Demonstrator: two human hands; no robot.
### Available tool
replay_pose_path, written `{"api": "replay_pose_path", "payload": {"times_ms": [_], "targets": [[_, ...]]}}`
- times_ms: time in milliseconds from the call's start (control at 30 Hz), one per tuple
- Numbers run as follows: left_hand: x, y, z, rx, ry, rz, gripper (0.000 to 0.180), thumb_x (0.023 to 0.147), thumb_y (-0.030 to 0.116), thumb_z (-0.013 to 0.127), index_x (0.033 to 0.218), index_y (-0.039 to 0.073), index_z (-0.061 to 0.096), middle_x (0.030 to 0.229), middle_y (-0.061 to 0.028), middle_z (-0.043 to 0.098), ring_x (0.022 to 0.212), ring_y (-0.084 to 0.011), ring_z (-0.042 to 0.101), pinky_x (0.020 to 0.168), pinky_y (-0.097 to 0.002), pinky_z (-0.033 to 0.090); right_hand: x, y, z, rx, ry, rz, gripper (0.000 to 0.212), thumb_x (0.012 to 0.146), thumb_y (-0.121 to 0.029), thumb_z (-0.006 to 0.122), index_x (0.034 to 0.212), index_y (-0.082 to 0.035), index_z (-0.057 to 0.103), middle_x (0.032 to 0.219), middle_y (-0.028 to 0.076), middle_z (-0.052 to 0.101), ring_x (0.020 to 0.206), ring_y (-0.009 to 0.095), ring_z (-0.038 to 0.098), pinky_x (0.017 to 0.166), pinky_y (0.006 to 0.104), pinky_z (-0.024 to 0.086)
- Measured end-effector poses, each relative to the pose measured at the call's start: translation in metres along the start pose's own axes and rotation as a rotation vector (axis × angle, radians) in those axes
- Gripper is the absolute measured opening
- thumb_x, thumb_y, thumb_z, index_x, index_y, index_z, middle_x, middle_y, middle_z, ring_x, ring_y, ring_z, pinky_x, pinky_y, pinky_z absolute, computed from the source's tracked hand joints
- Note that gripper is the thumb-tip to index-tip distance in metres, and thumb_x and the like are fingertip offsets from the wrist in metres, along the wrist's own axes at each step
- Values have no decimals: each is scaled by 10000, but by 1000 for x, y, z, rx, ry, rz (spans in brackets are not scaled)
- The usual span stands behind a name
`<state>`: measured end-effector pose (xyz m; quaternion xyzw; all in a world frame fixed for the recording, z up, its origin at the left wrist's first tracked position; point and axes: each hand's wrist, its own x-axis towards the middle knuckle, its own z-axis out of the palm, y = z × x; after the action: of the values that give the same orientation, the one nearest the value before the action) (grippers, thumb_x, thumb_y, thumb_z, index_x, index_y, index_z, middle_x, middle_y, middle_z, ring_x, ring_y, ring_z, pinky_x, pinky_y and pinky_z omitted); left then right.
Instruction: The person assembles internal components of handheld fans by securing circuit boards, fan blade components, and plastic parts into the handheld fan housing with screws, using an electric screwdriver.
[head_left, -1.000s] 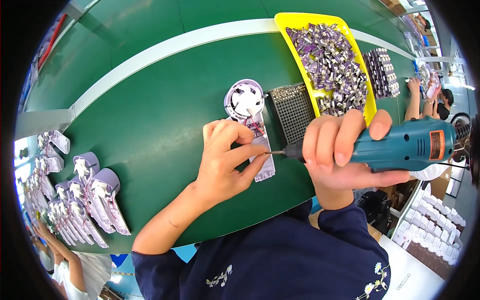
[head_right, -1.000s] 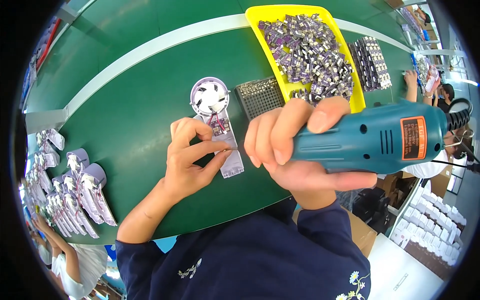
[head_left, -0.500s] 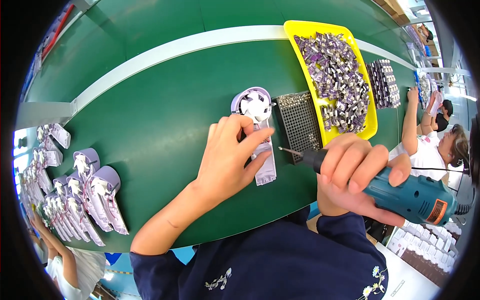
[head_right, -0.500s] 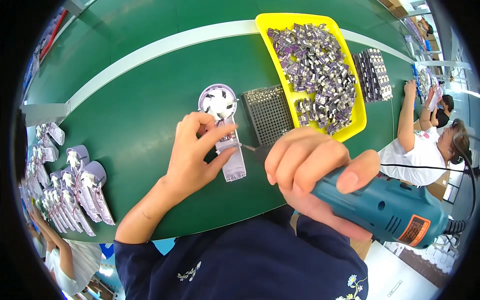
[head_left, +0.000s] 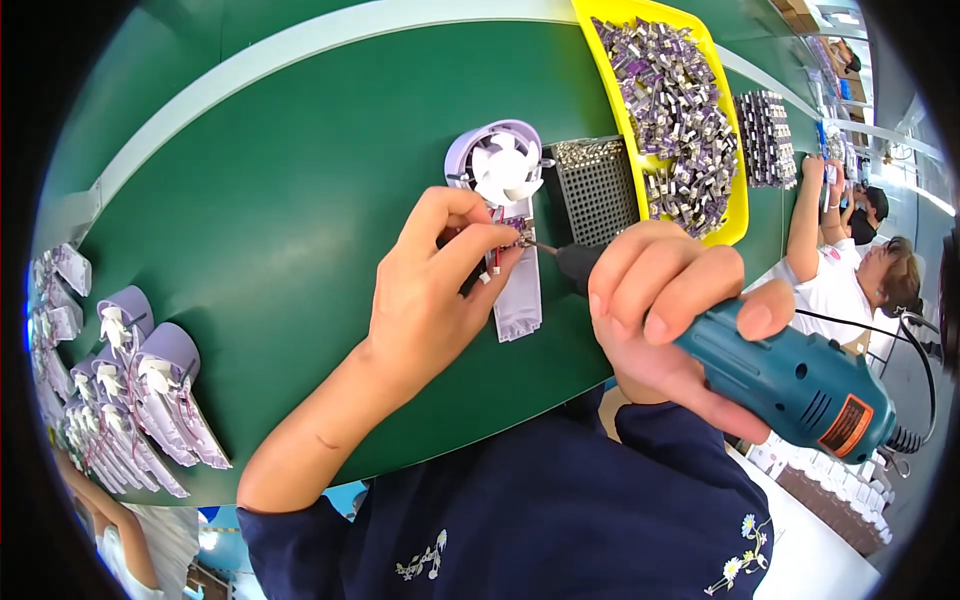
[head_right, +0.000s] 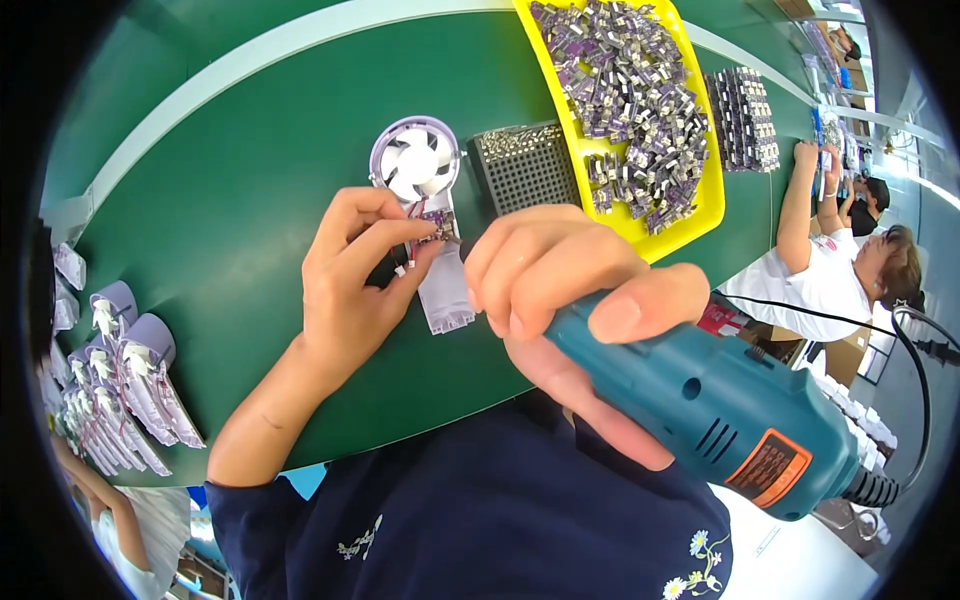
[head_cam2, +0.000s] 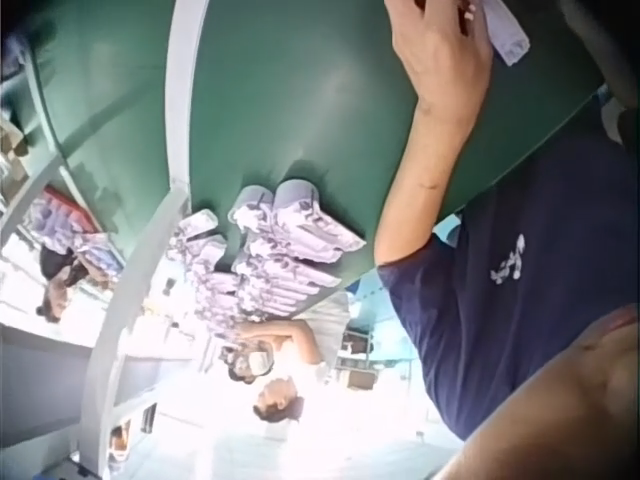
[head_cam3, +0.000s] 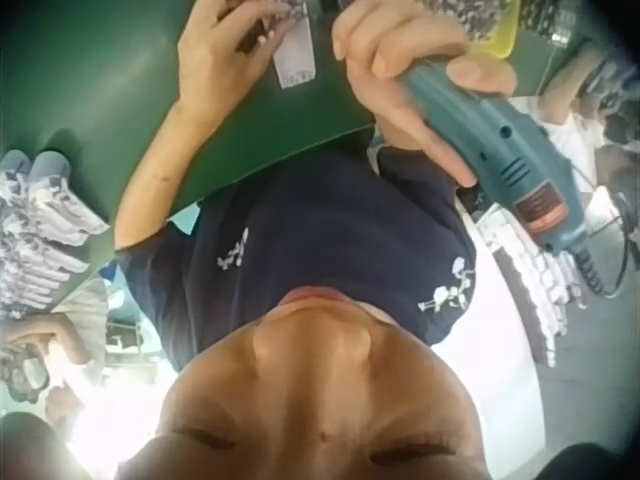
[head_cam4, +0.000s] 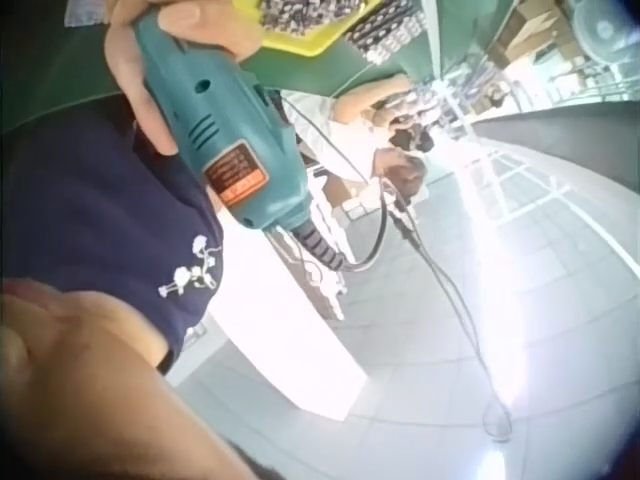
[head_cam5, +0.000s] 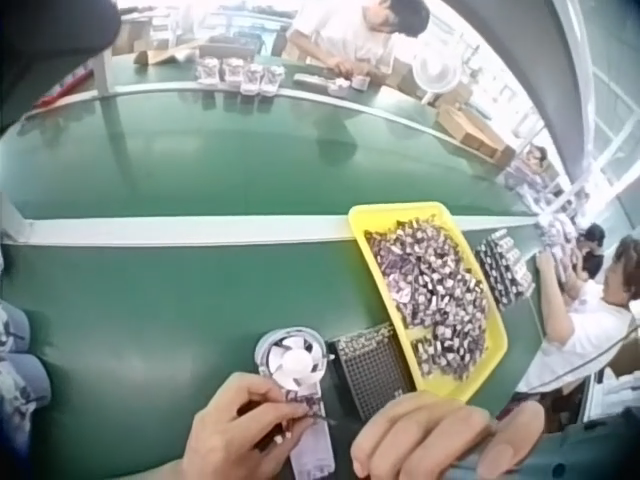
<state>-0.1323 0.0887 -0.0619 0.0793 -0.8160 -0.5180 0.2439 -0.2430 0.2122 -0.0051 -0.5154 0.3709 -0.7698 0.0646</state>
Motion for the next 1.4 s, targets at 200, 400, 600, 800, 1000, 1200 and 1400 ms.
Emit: {"api": "replay_pose_path", "payload": {"times_ms": [200, 400, 600, 800, 1000, 1200, 1400], "targets": [[-1, -1, 3, -27, 13, 7, 238, 710, -77, 791, 905, 0, 677, 975, -89, 542, 759, -174, 624, 610, -290, 527, -1, 2, -4, 28, -5, 40, 754, 806, -749, 591, 1242, -151, 449, 787, 62, 529, 489, 164, 511, 455, 313, 455], [-2, 3, 1, -31, 58, -46, 226, 707, -58, 805, 886, 8, 685, 974, -86, 546, 735, -164, 639, 596, -282, 516, 0, 4, 0, 0, -56, 46, 757, 813, -743, 587, 1251, -145, 436, 789, 62, 526, 489, 156, 496, 448, 306, 446], [-4, -1, 1, -63, 63, -63, 208, 703, -41, 818, 860, 0, 688, 972, -81, 549, 692, -147, 634, 572, -280, 500, 2, 3, 3, -58, -143, 91, 743, 832, -741, 559, 1247, -137, 436, 776, 50, 523, 495, 149, 491, 430, 284, 430], [0, 0, 2, -50, 72, -34, 223, 702, -41, 820, 875, -4, 685, 971, -84, 549, 685, -149, 630, 561, -275, 490, 4, 5, 3, -52, -114, 76, 727, 830, -742, 559, 1208, -130, 451, 755, 41, 514, 489, 143, 491, 422, 285, 426], [-6, 3, -4, -18, 73, -61, 233, 725, -34, 800, 919, 13, 680, 966, -77, 573, 711, -155, 631, 598, -279, 526, -7, 10, 10, -16, -94, -8, 783, 778, -787, 571, 1173, -120, 457, 752, 52, 525, 502, 164, 503, 436, 301, 430], [-4, 6, -1, -47, 58, -105, 242, 755, -62, 774, 967, 2, 674, 990, -77, 599, 800, -136, 654, 708, -256, 579, 11, -3, -10, 226, 10, -46, 863, 770, -841, 509, 1208, -99, 457, 812, 90, 526, 573, 197, 503, 501, 346, 453], [-3, 8, 3, -90, 60, -75, 282, 749, -39, 777, 1000, 24, 666, 1016, -76, 563, 780, -150, 643, 685, -271, 579, 5, -7, -14, 300, 237, -125, 921, 774, -885, 388, 1216, -80, 456, 761, 107, 548, 506, 186, 530, 445, 346, 471]]}}
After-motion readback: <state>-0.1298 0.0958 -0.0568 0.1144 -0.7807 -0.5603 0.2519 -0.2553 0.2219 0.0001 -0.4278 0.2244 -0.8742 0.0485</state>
